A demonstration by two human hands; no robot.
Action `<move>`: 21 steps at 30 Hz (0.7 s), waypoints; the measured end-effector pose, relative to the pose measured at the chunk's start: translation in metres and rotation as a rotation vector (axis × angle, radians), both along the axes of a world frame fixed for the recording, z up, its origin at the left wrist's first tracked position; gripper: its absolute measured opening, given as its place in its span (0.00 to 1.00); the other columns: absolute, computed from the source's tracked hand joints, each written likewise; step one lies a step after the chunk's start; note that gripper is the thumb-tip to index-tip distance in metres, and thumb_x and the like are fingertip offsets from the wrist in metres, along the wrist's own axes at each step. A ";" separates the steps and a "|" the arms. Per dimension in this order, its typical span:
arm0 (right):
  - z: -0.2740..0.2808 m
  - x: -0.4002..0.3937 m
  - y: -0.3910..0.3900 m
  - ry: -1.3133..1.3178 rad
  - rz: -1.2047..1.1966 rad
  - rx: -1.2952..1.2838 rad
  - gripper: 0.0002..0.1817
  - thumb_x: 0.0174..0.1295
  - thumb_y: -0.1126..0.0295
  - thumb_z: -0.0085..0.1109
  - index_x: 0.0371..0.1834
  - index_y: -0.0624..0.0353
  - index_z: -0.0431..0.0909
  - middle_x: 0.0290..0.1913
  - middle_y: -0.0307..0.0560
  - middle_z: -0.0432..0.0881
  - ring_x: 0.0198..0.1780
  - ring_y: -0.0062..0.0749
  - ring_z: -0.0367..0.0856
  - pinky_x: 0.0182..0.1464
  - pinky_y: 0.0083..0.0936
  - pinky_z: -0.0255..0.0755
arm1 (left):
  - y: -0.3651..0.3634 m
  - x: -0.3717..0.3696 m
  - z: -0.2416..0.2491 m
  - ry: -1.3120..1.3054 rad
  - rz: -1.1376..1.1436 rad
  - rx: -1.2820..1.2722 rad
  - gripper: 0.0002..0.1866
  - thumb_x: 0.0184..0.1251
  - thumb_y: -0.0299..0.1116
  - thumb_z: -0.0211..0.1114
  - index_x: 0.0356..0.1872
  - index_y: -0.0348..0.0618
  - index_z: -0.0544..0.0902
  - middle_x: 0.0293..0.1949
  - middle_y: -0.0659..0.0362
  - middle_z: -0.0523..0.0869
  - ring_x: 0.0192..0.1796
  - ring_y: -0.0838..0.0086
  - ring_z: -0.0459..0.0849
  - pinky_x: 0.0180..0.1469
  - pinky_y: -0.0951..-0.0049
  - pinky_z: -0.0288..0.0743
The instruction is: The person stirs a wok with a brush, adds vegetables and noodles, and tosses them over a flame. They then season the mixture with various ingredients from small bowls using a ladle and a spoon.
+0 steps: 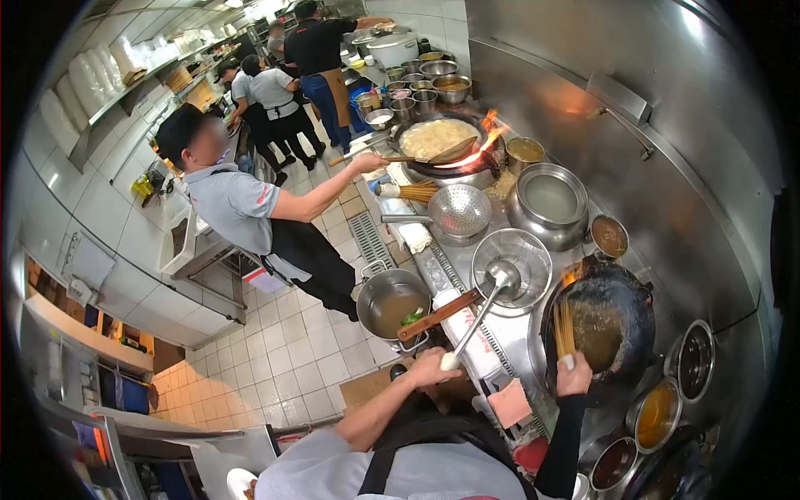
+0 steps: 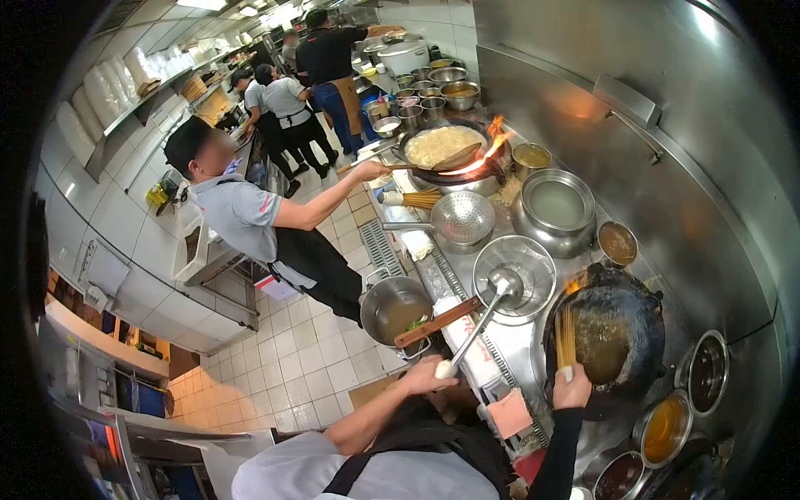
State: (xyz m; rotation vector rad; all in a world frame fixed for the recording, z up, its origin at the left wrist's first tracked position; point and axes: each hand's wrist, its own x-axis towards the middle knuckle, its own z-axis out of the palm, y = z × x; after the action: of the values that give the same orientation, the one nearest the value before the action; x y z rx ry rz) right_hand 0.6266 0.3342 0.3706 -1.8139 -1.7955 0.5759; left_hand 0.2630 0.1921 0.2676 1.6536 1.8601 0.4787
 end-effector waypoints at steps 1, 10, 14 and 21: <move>0.007 0.000 -0.008 -0.036 -0.011 -0.042 0.22 0.52 0.70 0.70 0.52 0.64 0.83 0.43 0.68 0.86 0.50 0.61 0.86 0.56 0.42 0.78 | -0.015 -0.010 -0.004 -0.093 0.104 -0.085 0.36 0.57 0.63 0.71 0.49 0.36 0.84 0.51 0.40 0.87 0.54 0.47 0.86 0.56 0.54 0.78; -0.100 0.033 0.074 0.828 -0.249 -0.095 0.11 0.66 0.70 0.63 0.48 0.62 0.79 0.29 0.47 0.81 0.16 0.32 0.77 0.16 0.30 0.68 | -0.124 -0.071 -0.040 -0.097 0.614 -0.492 0.26 0.57 0.52 0.73 0.35 0.33 0.86 0.34 0.43 0.90 0.39 0.55 0.91 0.43 0.57 0.82; -0.126 0.040 0.019 0.326 -0.047 0.222 0.11 0.61 0.71 0.66 0.44 0.64 0.81 0.28 0.49 0.81 0.15 0.33 0.76 0.15 0.32 0.69 | -0.164 -0.090 -0.071 -0.092 0.770 -0.550 0.21 0.58 0.51 0.71 0.29 0.39 0.88 0.22 0.51 0.88 0.25 0.60 0.89 0.34 0.62 0.83; -0.136 0.034 0.123 0.625 -0.422 0.298 0.11 0.67 0.70 0.63 0.50 0.60 0.79 0.31 0.49 0.81 0.17 0.26 0.75 0.18 0.29 0.68 | -0.238 -0.102 -0.127 -0.176 0.846 -0.826 0.25 0.57 0.52 0.75 0.38 0.36 0.88 0.35 0.49 0.91 0.33 0.63 0.90 0.35 0.62 0.85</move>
State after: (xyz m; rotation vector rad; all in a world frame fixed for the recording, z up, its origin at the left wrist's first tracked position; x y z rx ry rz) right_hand 0.6605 0.4575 0.2345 -1.5160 -0.9898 0.5829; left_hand 0.1611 -0.0455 0.1406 0.2556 2.1322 0.1154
